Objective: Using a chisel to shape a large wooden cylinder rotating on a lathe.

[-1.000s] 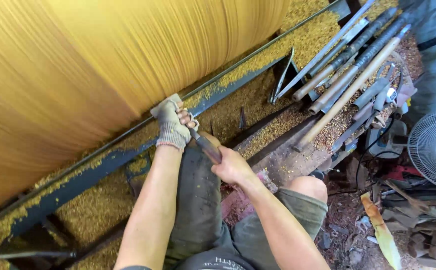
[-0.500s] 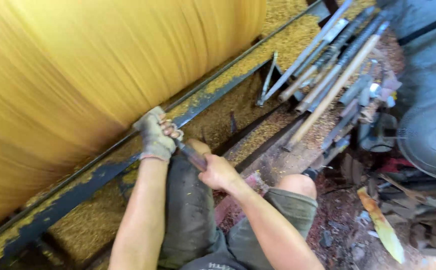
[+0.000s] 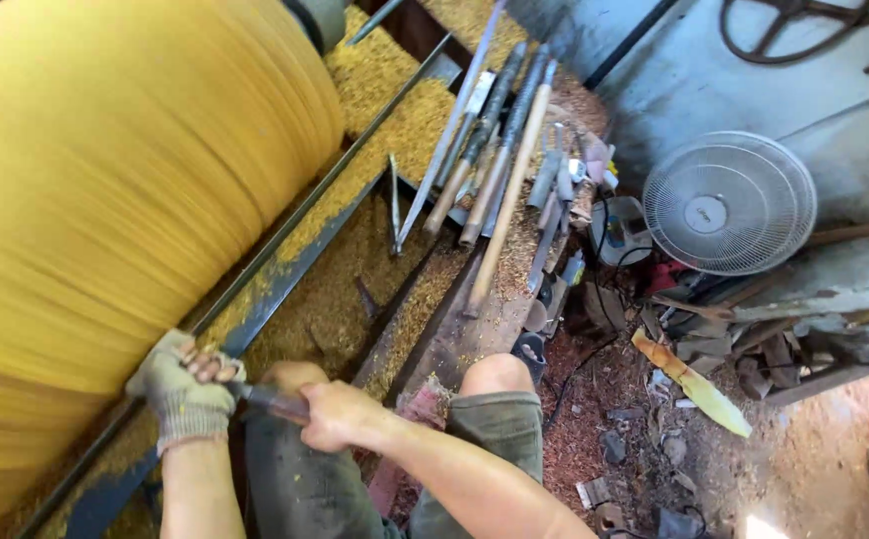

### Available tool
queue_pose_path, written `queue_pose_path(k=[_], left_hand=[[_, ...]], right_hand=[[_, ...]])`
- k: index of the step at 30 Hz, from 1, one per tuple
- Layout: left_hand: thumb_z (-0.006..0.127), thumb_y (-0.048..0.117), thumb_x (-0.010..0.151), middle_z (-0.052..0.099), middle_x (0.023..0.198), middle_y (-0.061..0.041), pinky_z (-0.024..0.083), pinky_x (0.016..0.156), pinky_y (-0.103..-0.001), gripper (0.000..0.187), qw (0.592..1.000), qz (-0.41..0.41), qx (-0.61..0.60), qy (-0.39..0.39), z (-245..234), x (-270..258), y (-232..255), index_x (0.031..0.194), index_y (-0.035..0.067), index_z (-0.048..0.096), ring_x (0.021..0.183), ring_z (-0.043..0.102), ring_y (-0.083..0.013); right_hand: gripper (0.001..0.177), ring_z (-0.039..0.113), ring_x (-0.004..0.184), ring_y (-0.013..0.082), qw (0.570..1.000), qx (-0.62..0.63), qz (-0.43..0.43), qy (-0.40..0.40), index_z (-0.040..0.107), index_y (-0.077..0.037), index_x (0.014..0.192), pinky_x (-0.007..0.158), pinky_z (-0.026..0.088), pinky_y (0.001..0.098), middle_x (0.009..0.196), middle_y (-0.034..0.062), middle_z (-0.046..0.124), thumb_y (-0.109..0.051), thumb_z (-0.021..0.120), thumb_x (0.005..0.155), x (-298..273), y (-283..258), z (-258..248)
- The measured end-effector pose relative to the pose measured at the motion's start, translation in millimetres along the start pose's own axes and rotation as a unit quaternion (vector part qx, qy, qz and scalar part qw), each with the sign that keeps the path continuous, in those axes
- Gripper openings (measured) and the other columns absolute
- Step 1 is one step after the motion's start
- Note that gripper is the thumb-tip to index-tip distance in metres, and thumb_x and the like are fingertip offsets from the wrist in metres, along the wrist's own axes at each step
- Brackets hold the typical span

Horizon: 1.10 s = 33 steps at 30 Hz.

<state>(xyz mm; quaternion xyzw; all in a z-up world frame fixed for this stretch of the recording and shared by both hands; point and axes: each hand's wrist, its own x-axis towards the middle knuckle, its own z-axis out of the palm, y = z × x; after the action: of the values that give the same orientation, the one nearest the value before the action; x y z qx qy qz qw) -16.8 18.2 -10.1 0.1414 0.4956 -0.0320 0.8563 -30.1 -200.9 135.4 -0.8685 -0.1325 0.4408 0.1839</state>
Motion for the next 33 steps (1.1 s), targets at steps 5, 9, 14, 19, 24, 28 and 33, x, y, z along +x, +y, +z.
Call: queue_pose_path(k=[5,9,14,19,24,28,33], left_hand=[[0.055,0.027,0.090,0.025,0.051,0.008,0.024,0.045,-0.029,0.040,1.000,0.022,-0.012,0.007,17.5,-27.6,3.2,0.059,0.025,0.030,0.042,0.024,-0.0085],[0.055,0.033,0.091,0.025,0.050,0.007,0.023,0.044,-0.030,0.042,1.000,0.016,0.005,-0.024,-1.2,-1.1,0.1,0.059,0.025,0.029,0.041,0.023,-0.0089],[0.053,0.027,0.091,0.027,0.051,0.008,0.025,0.044,-0.031,0.036,0.999,0.017,-0.035,-0.008,8.4,-10.7,0.2,0.061,0.025,0.033,0.042,0.026,-0.0090],[0.057,0.038,0.090,0.022,0.048,0.008,0.021,0.041,-0.032,0.040,0.998,0.051,-0.037,0.024,5.6,-8.1,-9.8,0.061,0.025,0.032,0.038,0.023,-0.0096],[0.055,0.035,0.090,0.026,0.051,0.008,0.024,0.042,-0.031,0.032,0.993,-0.026,-0.114,0.002,5.5,-13.5,-9.6,0.065,0.024,0.040,0.040,0.026,-0.0096],[0.054,0.030,0.090,0.025,0.050,0.008,0.024,0.041,-0.032,0.032,0.996,0.013,-0.090,-0.014,11.2,-16.0,-4.7,0.065,0.023,0.036,0.039,0.025,-0.0100],[0.050,0.027,0.090,0.028,0.052,0.008,0.025,0.041,-0.033,0.024,0.995,0.006,-0.098,-0.017,-10.3,9.9,-16.5,0.068,0.022,0.043,0.038,0.026,-0.0107]], right_hand=[[0.043,0.071,0.099,0.0410,1.000,-0.010,-0.008,0.001,0.068,-0.004,0.115,0.086,0.057,0.0496,0.105,0.0231,0.073,-0.020,0.066,0.075,0.8,3.8,11.8],[0.048,0.071,0.099,0.0414,1.000,-0.007,-0.001,0.008,0.065,-0.005,0.120,0.087,0.057,0.0490,0.106,0.0238,0.073,-0.021,0.067,0.074,-0.7,-3.4,0.0],[0.048,0.071,0.097,0.0413,1.000,0.006,-0.003,0.001,0.066,-0.006,0.119,0.086,0.057,0.0489,0.103,0.0231,0.073,-0.021,0.068,0.074,0.8,3.7,1.4],[0.040,0.070,0.093,0.0415,0.998,-0.019,-0.063,-0.006,0.070,-0.009,0.111,0.080,0.056,0.0511,0.099,0.0227,0.073,-0.023,0.068,0.073,17.6,23.7,24.0],[0.041,0.071,0.094,0.0408,0.999,-0.018,-0.029,0.009,0.066,-0.005,0.108,0.083,0.056,0.0489,0.097,0.0230,0.073,-0.023,0.071,0.072,12.0,8.0,6.3],[0.044,0.071,0.096,0.0405,0.999,-0.018,-0.028,0.008,0.065,-0.005,0.111,0.085,0.056,0.0470,0.099,0.0229,0.073,-0.023,0.073,0.071,16.4,10.0,8.4],[0.045,0.071,0.098,0.0399,1.000,0.001,-0.018,0.009,0.066,-0.009,0.115,0.086,0.056,0.0467,0.099,0.0224,0.073,-0.020,0.070,0.072,5.3,-1.0,2.7]])
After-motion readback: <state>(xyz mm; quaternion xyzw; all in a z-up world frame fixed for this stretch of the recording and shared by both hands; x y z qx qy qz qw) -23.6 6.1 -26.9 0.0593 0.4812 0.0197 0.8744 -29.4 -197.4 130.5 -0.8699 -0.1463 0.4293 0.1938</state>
